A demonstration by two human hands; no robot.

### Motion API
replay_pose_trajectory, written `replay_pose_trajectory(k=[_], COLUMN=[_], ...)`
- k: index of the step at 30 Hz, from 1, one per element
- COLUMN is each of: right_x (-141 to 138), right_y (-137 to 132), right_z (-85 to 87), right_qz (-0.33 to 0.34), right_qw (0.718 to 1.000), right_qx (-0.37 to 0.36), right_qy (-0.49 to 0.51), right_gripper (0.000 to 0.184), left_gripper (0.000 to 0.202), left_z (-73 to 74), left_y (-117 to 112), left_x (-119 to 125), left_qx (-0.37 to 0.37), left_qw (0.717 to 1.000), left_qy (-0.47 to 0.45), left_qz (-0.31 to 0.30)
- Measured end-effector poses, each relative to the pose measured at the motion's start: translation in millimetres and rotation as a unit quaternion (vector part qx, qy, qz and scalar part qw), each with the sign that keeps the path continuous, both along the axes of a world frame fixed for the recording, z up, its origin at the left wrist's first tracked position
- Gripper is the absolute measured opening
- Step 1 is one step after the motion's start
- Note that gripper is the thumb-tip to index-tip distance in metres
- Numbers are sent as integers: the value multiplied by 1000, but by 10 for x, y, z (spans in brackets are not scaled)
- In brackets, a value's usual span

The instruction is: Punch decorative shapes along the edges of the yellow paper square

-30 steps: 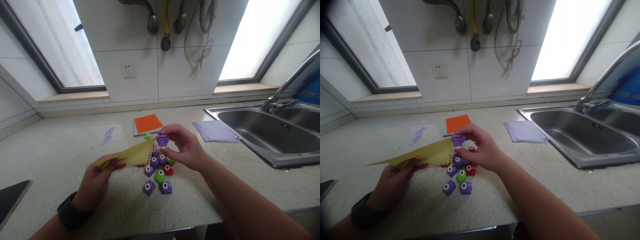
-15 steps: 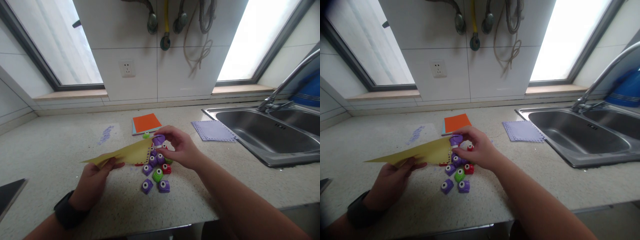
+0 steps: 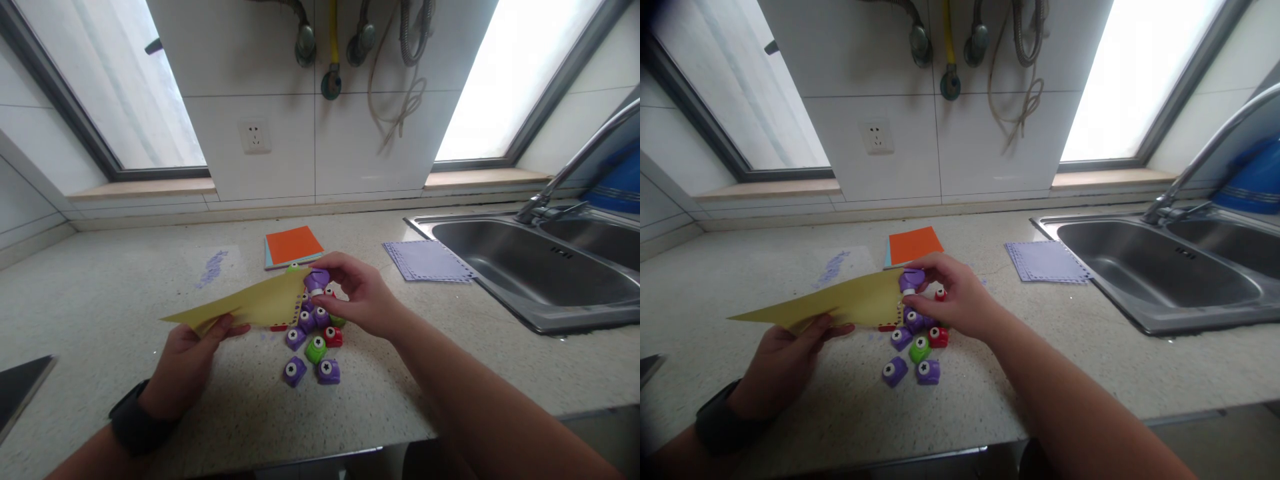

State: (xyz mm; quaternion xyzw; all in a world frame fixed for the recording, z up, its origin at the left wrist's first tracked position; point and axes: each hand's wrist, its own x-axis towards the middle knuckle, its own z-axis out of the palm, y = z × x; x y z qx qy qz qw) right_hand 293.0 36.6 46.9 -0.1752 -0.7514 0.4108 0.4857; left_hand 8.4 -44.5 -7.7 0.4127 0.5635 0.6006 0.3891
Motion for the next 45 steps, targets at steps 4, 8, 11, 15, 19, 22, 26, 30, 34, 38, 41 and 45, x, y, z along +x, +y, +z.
replay_pose_trajectory(k=[4,8,11,15,19,22,26,30,34,38,41,45], right_x=[-10,-16,-21,-33,-54,-74,-95,-105,-113,-111,-104,-100], right_y=[-2,-3,6,28,48,58,58,39,23,29,42,57], right_z=[-7,-22,-32,-47,-76,-88,-64,-22,-10,-27,-44,-57], right_qz=[-9,-17,-19,-8,0,20,45,58,59,59,55,44], right_qw=[999,998,998,997,990,981,969,963,958,957,953,944], right_qx=[-29,-30,-29,-65,-136,-192,-241,-260,-279,-282,-298,-326], right_qy=[-23,-52,-56,-49,-42,-37,-37,-47,-40,-25,-10,0], right_gripper=[40,39,38,38,40,40,33,27,27,28,29,31], left_gripper=[34,36,36,33,25,24,23,19,17,19,21,24], left_z=[-19,-18,2,9,-1,18,77,140,207,256,269,257], left_y=[-1,2,-3,-17,-26,-40,-58,-49,-35,-34,-41,-55], left_x=[-8,-5,6,0,-15,0,63,132,167,178,192,205], left_qx=[-14,-9,-4,-11,-7,4,0,-24,-25,-28,-44,-61], left_qw=[1000,1000,1000,1000,999,998,996,994,991,989,989,990], left_qy=[2,2,5,11,21,-2,-54,-87,-116,-125,-118,-99], left_qz=[-14,-18,-16,-20,-36,-57,-68,-66,-61,-70,-78,-82])
